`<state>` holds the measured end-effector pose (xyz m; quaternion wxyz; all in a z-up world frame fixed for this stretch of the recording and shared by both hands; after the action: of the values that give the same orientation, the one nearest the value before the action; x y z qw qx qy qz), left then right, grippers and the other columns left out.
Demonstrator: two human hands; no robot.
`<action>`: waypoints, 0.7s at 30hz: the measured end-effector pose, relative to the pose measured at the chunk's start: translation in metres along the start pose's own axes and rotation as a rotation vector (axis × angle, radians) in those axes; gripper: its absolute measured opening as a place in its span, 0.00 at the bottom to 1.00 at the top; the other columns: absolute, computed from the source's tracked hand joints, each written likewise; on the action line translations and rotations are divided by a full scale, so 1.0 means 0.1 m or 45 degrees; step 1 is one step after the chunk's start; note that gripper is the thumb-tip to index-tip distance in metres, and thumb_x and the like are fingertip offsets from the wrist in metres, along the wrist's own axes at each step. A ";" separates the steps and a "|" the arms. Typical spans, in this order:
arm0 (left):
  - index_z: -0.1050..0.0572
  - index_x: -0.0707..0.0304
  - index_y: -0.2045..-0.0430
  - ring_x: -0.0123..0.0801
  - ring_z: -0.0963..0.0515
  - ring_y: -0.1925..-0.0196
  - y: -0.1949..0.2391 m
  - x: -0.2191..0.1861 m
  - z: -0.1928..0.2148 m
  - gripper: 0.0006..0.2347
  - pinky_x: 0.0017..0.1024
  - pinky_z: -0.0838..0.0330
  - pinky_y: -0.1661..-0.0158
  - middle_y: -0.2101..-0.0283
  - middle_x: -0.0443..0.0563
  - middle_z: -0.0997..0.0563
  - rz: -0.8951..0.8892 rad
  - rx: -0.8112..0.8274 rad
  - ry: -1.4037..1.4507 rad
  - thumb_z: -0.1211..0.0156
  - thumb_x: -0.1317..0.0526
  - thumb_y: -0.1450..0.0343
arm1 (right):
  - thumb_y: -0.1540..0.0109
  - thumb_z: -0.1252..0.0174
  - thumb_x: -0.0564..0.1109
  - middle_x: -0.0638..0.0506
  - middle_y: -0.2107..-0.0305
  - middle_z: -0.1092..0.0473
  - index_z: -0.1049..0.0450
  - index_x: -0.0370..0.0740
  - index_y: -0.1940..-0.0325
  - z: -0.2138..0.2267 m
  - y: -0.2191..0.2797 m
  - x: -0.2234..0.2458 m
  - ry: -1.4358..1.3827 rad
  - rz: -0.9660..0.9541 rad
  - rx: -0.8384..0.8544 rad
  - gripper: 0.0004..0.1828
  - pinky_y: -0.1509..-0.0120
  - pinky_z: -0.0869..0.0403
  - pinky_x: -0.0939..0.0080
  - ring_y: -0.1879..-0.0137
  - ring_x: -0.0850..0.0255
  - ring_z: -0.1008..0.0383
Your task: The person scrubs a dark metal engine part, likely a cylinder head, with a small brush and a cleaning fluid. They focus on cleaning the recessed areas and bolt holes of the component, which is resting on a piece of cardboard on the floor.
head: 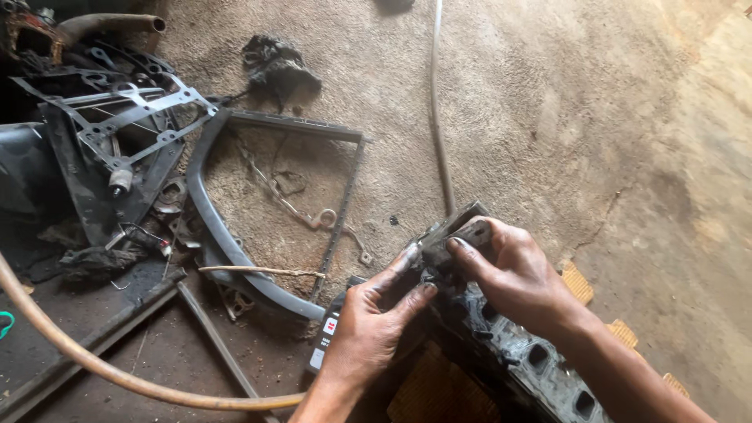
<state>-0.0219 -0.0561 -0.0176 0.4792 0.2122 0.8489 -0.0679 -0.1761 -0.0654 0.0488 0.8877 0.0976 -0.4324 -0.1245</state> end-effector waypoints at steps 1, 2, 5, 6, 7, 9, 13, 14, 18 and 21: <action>0.27 0.66 0.39 0.30 0.18 0.47 -0.01 0.00 -0.02 0.24 0.29 0.24 0.46 0.45 0.56 0.15 0.008 0.020 0.059 0.34 0.65 0.33 | 0.37 0.42 0.50 0.49 0.76 0.25 0.24 0.38 0.59 0.00 0.00 -0.01 0.026 -0.034 0.019 0.12 0.73 0.30 0.57 0.75 0.63 0.32; 0.27 0.65 0.39 0.29 0.18 0.47 -0.01 0.01 0.00 0.24 0.28 0.24 0.45 0.45 0.55 0.15 0.015 0.005 0.042 0.34 0.65 0.33 | 0.36 0.41 0.50 0.48 0.76 0.25 0.25 0.38 0.58 -0.02 0.00 -0.03 0.048 -0.067 0.042 0.12 0.72 0.30 0.56 0.75 0.62 0.32; 0.27 0.63 0.39 0.27 0.18 0.45 -0.02 0.03 0.03 0.24 0.26 0.24 0.45 0.45 0.53 0.15 0.029 -0.013 -0.010 0.34 0.66 0.33 | 0.36 0.44 0.47 0.47 0.75 0.24 0.24 0.37 0.58 -0.03 0.00 -0.01 -0.037 -0.012 -0.064 0.10 0.68 0.29 0.58 0.72 0.64 0.30; 0.27 0.63 0.40 0.27 0.18 0.45 -0.02 0.04 0.05 0.24 0.26 0.24 0.45 0.45 0.53 0.15 0.025 -0.017 -0.035 0.34 0.66 0.33 | 0.36 0.44 0.46 0.49 0.74 0.22 0.24 0.37 0.58 -0.07 0.01 0.00 -0.055 0.009 -0.066 0.10 0.66 0.26 0.60 0.71 0.65 0.27; 0.27 0.63 0.40 0.27 0.18 0.45 -0.01 0.05 0.07 0.24 0.26 0.24 0.45 0.45 0.53 0.15 0.022 -0.021 -0.060 0.34 0.66 0.33 | 0.36 0.45 0.46 0.51 0.73 0.21 0.24 0.38 0.58 -0.12 0.03 0.00 -0.072 0.030 -0.068 0.09 0.65 0.24 0.61 0.70 0.66 0.25; 0.25 0.66 0.40 0.29 0.18 0.47 0.01 0.08 0.04 0.23 0.27 0.24 0.45 0.46 0.56 0.15 0.032 0.030 0.050 0.34 0.66 0.32 | 0.36 0.45 0.45 0.52 0.72 0.20 0.24 0.38 0.58 -0.16 0.07 0.07 -0.125 0.135 -0.064 0.09 0.63 0.22 0.63 0.68 0.68 0.23; 0.27 0.66 0.40 0.25 0.20 0.42 -0.01 0.02 0.12 0.22 0.23 0.28 0.42 0.42 0.49 0.18 -0.121 -0.019 -0.126 0.33 0.67 0.31 | 0.32 0.47 0.44 0.50 0.70 0.22 0.23 0.38 0.55 -0.07 0.05 0.05 -0.049 0.049 -0.093 0.10 0.70 0.27 0.58 0.72 0.64 0.26; 0.27 0.65 0.40 0.25 0.19 0.44 -0.01 0.04 0.12 0.23 0.23 0.26 0.43 0.43 0.49 0.17 -0.094 -0.021 -0.126 0.34 0.67 0.32 | 0.31 0.48 0.44 0.49 0.69 0.22 0.22 0.39 0.53 0.00 0.04 -0.02 0.033 -0.078 -0.122 0.10 0.74 0.29 0.56 0.74 0.62 0.27; 0.26 0.66 0.39 0.25 0.19 0.48 -0.05 0.08 0.11 0.23 0.24 0.25 0.47 0.47 0.52 0.15 -0.066 -0.003 -0.044 0.34 0.65 0.31 | 0.33 0.45 0.45 0.46 0.75 0.24 0.21 0.39 0.57 -0.18 0.03 -0.03 0.038 -0.038 -0.027 0.10 0.73 0.33 0.59 0.76 0.62 0.34; 0.26 0.64 0.39 0.27 0.18 0.51 0.02 0.13 0.13 0.23 0.24 0.24 0.49 0.48 0.54 0.14 0.033 -0.037 -0.039 0.34 0.65 0.32 | 0.33 0.45 0.43 0.45 0.72 0.21 0.21 0.37 0.56 -0.03 -0.03 0.00 0.049 0.043 -0.093 0.09 0.72 0.29 0.59 0.74 0.63 0.30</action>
<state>-0.0165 -0.0545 -0.0354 0.4959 0.2151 0.8397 -0.0527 -0.1740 -0.0677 0.0461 0.9008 0.0604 -0.4120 -0.1232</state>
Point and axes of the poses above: each hand's wrist, its own y-axis away from the middle knuckle, its own z-axis out of the back of the hand, x = y × z, the point moved 9 cm from there along -y, towards the middle knuckle
